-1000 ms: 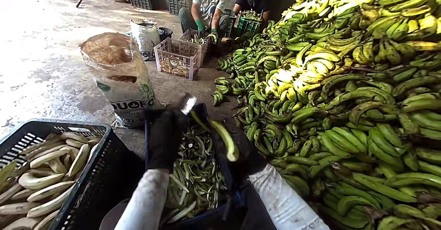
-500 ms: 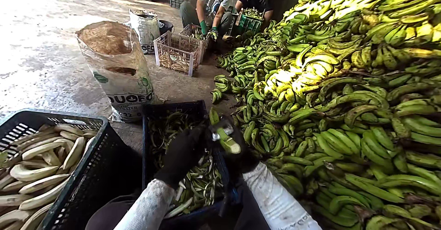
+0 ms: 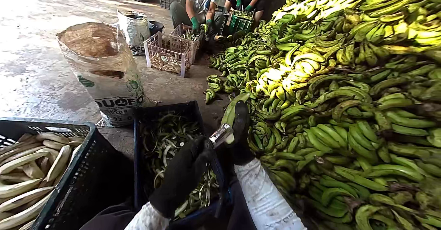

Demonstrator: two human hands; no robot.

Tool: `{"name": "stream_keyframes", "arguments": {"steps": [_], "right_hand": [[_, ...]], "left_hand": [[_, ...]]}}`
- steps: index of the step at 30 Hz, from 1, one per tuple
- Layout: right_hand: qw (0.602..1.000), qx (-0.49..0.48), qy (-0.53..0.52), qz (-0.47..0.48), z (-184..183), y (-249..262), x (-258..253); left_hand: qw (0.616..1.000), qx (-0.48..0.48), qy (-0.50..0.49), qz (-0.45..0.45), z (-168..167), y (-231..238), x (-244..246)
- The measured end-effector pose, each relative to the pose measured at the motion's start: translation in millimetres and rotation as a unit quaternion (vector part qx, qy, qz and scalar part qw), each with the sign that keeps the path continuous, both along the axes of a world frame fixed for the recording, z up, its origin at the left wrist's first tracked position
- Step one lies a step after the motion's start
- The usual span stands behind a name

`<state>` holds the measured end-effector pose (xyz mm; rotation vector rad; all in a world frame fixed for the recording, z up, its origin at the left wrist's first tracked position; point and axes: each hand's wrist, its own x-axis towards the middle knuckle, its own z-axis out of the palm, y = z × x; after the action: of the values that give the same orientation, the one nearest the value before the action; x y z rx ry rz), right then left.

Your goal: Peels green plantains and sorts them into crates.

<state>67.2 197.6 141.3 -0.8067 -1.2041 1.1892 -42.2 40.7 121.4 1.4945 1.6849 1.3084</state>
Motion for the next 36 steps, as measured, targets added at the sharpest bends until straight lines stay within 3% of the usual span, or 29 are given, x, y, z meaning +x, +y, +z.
{"name": "stream_keyframes", "arguments": {"steps": [2, 4, 7, 9, 12, 13, 15, 19, 21, 25, 27, 29, 32, 36], "right_hand": [[0.996, 0.001, -0.021, -0.084, 10, -5, -4], [0.998, -0.004, -0.018, -0.062, 8, -7, -6], [0.984, -0.038, 0.031, 0.171, -24, -2, -3], [0.940, -0.026, -0.004, 0.341, -39, -11, 0], [0.875, -0.091, -0.037, 0.475, -31, -33, -4], [0.868, -0.114, -0.022, 0.482, -28, -35, -6], [0.902, -0.139, -0.013, 0.409, -26, -31, -8], [0.961, -0.102, 0.029, 0.255, -25, -6, -8], [0.959, -0.102, 0.114, 0.237, -28, 3, -8], [0.933, -0.141, 0.276, 0.182, -17, 12, -10], [0.929, -0.155, 0.303, 0.144, -13, 14, -11], [0.946, -0.148, 0.256, 0.135, -13, 14, -9], [0.975, -0.092, 0.055, 0.196, -11, 4, -1], [0.910, -0.069, -0.065, 0.404, -12, -17, 9]], "left_hand": [[0.999, 0.034, 0.036, 0.015, -5, -1, 5], [0.995, 0.044, 0.079, 0.033, -9, 1, 2], [0.981, 0.020, 0.175, 0.080, -11, 13, -19], [0.969, -0.037, 0.207, 0.127, -7, 21, -44], [0.960, -0.082, 0.162, 0.214, 2, 26, -76], [0.960, -0.078, 0.136, 0.232, 5, 24, -80], [0.969, -0.057, 0.097, 0.221, 7, 18, -78], [0.993, 0.003, 0.051, 0.107, -6, 15, -49], [0.991, 0.043, 0.092, 0.090, -14, 14, -30], [0.964, 0.092, 0.208, 0.141, -25, 15, -2], [0.952, 0.100, 0.234, 0.168, -25, 16, 5], [0.952, 0.078, 0.241, 0.173, -22, 18, 4], [0.956, 0.043, 0.239, 0.162, -16, 24, -15], [0.962, 0.000, 0.241, 0.130, -12, 28, -55]]}}
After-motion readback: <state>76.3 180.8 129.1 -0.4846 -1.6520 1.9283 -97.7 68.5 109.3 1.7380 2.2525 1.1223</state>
